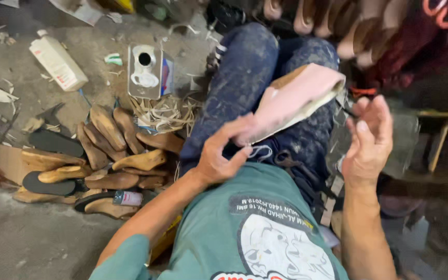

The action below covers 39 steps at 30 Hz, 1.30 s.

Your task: The person uses pliers and a hammer to shape and secure the sole of a pink shoe. They then apply glue from a metal tin to the shoe's interior and press the parts together.

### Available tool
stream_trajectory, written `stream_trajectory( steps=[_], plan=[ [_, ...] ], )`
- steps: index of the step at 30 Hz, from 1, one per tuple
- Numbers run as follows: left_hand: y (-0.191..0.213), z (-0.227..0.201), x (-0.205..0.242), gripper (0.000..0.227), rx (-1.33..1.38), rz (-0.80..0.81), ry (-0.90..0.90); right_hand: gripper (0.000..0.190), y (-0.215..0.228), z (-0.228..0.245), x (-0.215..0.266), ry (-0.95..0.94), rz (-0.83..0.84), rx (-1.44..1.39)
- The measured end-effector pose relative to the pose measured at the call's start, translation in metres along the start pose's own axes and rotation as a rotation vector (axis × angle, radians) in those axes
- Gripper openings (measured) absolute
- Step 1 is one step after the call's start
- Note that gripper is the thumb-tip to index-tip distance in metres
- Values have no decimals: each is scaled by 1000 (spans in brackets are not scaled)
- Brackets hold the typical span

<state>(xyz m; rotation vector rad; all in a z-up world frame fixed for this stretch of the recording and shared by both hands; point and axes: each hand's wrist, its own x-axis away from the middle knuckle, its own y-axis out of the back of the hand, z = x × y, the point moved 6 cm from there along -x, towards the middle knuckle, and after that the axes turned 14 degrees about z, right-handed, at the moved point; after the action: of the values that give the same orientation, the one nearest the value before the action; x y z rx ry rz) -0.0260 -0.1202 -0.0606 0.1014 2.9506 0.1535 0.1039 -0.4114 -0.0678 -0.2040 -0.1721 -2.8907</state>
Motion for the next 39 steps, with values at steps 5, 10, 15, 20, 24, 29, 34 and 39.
stream_trajectory(
  steps=[5, 10, 15, 20, 24, 29, 34, 39],
  plan=[
    [35, 27, 16, 21, -195, -22, 55, 48, 48, -158, 32, -511, 117, -572],
    [137, 192, 58, 10, -564, -493, 492, 50, 65, -148, 23, -708, 134, -371],
    [186, 288, 92, 76, -959, -423, 829, 64, 61, -127, -2, -645, 62, -25],
    [193, 303, 88, 47, -1040, -454, 762, 54, 26, -110, 0, -501, 34, 156],
    [198, 256, 64, 38, -994, -674, 517, 53, 16, -99, -6, -383, 76, 470],
    [220, 291, 59, 41, -845, -658, 733, 55, 15, -105, -9, -366, 97, 512],
    [221, 313, 49, 47, -798, -628, 817, 53, 18, -107, -8, -364, 87, 545],
    [218, 311, 49, 44, -926, -605, 767, 54, 19, -106, -6, -380, 92, 592]
  ],
)
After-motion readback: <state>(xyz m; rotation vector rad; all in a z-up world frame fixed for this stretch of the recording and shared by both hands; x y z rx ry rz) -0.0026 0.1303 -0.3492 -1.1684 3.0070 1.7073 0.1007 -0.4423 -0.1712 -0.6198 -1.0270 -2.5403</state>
